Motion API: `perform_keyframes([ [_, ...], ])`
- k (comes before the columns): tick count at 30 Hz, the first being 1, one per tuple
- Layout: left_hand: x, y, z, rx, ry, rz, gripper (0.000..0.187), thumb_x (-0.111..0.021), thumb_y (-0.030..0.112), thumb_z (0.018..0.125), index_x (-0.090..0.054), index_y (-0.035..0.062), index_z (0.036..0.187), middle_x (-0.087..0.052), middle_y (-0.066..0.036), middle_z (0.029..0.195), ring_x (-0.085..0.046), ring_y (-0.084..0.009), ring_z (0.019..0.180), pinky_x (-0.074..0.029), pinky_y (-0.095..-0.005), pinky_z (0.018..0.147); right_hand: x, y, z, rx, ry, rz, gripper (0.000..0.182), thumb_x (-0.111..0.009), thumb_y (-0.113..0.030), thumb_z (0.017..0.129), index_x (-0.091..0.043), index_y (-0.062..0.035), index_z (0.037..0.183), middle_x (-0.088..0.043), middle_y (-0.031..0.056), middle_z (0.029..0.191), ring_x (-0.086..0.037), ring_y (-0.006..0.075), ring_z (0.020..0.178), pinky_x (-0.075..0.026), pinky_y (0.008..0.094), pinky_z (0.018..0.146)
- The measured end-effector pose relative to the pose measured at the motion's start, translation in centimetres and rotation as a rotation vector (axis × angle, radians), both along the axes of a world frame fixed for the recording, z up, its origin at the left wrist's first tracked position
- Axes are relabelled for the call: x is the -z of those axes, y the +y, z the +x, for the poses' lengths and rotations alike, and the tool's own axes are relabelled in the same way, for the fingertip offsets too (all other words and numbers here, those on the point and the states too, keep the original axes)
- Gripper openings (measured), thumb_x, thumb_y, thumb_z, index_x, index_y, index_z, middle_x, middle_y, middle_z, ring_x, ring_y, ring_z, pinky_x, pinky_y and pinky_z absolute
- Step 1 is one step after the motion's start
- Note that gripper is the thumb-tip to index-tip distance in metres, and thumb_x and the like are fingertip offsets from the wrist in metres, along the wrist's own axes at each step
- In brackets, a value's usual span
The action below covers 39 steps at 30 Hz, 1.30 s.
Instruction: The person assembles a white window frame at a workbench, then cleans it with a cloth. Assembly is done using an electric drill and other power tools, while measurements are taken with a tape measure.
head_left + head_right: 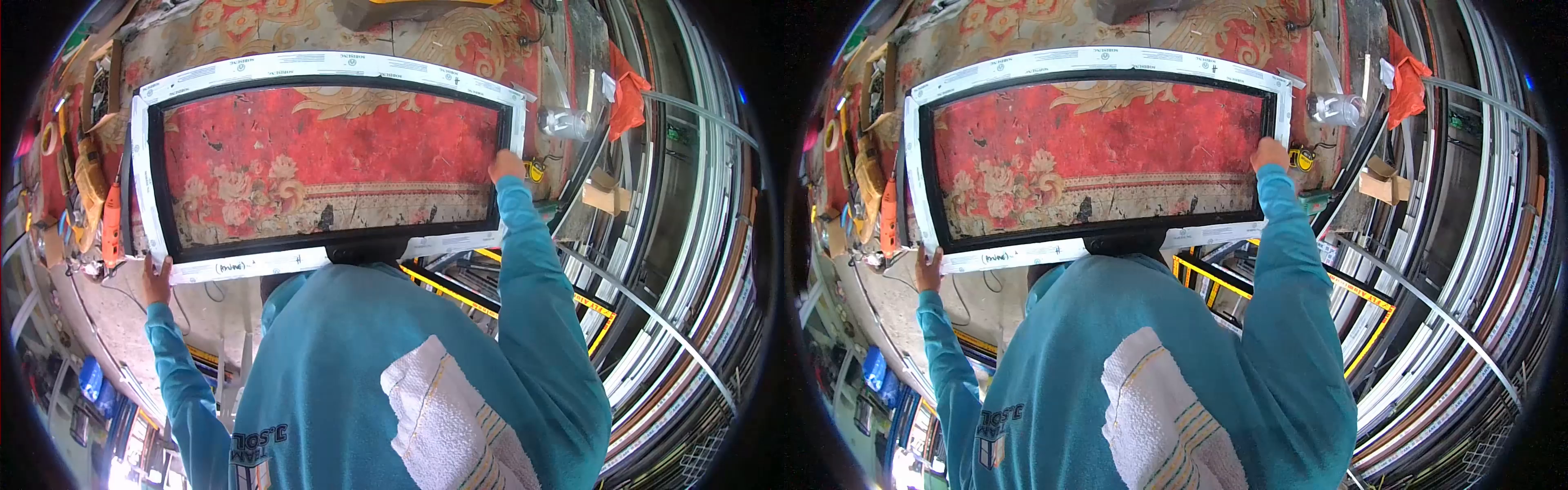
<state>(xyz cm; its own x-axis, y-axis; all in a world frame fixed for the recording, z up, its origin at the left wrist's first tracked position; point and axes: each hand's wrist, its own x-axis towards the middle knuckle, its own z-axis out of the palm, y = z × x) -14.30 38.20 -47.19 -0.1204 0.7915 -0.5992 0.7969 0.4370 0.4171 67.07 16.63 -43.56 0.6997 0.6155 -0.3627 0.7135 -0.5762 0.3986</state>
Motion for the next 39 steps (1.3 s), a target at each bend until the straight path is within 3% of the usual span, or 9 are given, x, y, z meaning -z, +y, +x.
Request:
perform_keyframes([
  [2,2.6,-0.1,-2.4,0.102,-0.004,0.101,0.078,-0.07,0.045,0.081,-0.037,0.0106,0.143,-0.051,-0.025,0.127,-0.058,-0.033,0.107,-0.057,-0.0388,0.061,-1.8,-0.4,-0.5,0.043,0.225,-0.037,0.025,-0.066,-0.03,0.077,-0.069,-0.0056,0.083,-0.068,0.02,0.088,-0.067,0.0343,0.086,-0.054,0.0435,0.075],
  [5,3.3,-0.1,-2.9,0.144,0.057,0.115,0.077,-0.069,0.045,0.082,-0.038,0.0094,0.143,-0.05,-0.026,0.13,-0.057,-0.0342,0.111,-0.057,-0.0396,0.064,-4.5,0.6,-2.0,0.453,0.59,-0.05,0.034,-0.062,-0.04,0.082,-0.068,-0.0058,0.081,-0.067,0.0194,0.085,-0.065,0.0368,0.083,-0.051,0.0467,0.072],
  [7,3.9,-0.2,-3.2,0.149,0.008,0.156,0.077,-0.069,0.045,0.082,-0.038,0.0081,0.142,-0.05,-0.027,0.13,-0.056,-0.0354,0.112,-0.056,-0.0404,0.066,-4.5,0.5,-0.8,-0.018,0.261,0.217,0.035,-0.058,-0.04,0.086,-0.067,-0.0067,0.08,-0.068,0.0176,0.085,-0.064,0.0377,0.085,-0.05,0.0481,0.074],
  [11,4.4,0.1,-3.9,0.202,0.038,0.186,0.078,-0.069,0.047,0.082,-0.038,0.008,0.142,-0.052,-0.027,0.129,-0.057,-0.0357,0.11,-0.056,-0.0405,0.066,-2.7,1.4,3.4,-0.032,0.209,0.293,0.03,-0.062,-0.033,0.084,-0.065,-0.0166,0.109,-0.068,0.0159,0.095,-0.064,0.0375,0.09,-0.051,0.0452,0.078],
  [16,3.3,-0.2,-2.8,0.085,-0.037,0.149,0.079,-0.069,0.048,0.082,-0.037,0.008,0.143,-0.055,-0.025,0.124,-0.063,-0.0295,0.095,-0.055,-0.0366,0.054,-5.4,4.0,-0.9,-0.393,-0.287,-0.185,0.054,-0.066,-0.025,0.078,-0.054,-0.0278,0.131,-0.058,0.0115,0.119,-0.059,0.034,0.107,-0.043,0.0567,0.091],
  [20,1.2,-0.2,-1.1,0.03,0.015,0.063,0.078,-0.069,0.048,0.082,-0.037,0.0097,0.143,-0.054,-0.023,0.125,-0.063,-0.0285,0.092,-0.055,-0.0363,0.053,-3.7,1.9,-0.6,-0.019,-0.079,-0.116,0.059,-0.063,-0.027,0.08,-0.047,-0.0341,0.137,-0.058,0.0117,0.121,-0.058,0.0346,0.111,-0.042,0.0568,0.095],
  [24,0.0,-0.2,0.5,-0.032,-0.044,0.059,0.074,-0.069,0.042,0.084,-0.037,0.009,0.143,-0.057,-0.017,0.121,-0.061,-0.0209,0.085,-0.05,-0.0313,0.05,-2.2,-1.3,0.3,0.087,0.14,-0.031,0.06,-0.059,-0.025,0.082,-0.043,-0.0312,0.14,-0.066,0.0132,0.113,-0.064,0.0322,0.099,-0.051,0.0435,0.088],
  [29,-0.1,-0.1,0.3,-0.033,-0.051,0.013,0.079,-0.067,0.048,0.084,-0.032,0.0138,0.146,-0.047,-0.021,0.133,-0.061,-0.0299,0.098,-0.055,-0.0375,0.054,-3.1,-4.7,-3.3,0.221,0.117,-0.091,0.061,-0.061,-0.023,0.08,-0.045,-0.0314,0.139,-0.067,0.0147,0.106,-0.065,0.0317,0.098,-0.051,0.0466,0.089],
  [39,-0.5,-0.3,0.6,-0.056,-0.042,-0.005,0.081,-0.067,0.05,0.083,-0.032,0.0142,0.146,-0.045,-0.021,0.135,-0.061,-0.0299,0.099,-0.056,-0.0373,0.058,-2.9,-10.6,-8.0,0.0,-0.142,-0.044,0.067,-0.07,-0.017,0.072,-0.051,-0.0364,0.134,-0.037,0.0182,0.139,-0.034,0.0378,0.132,-0.024,0.0606,0.105],
])
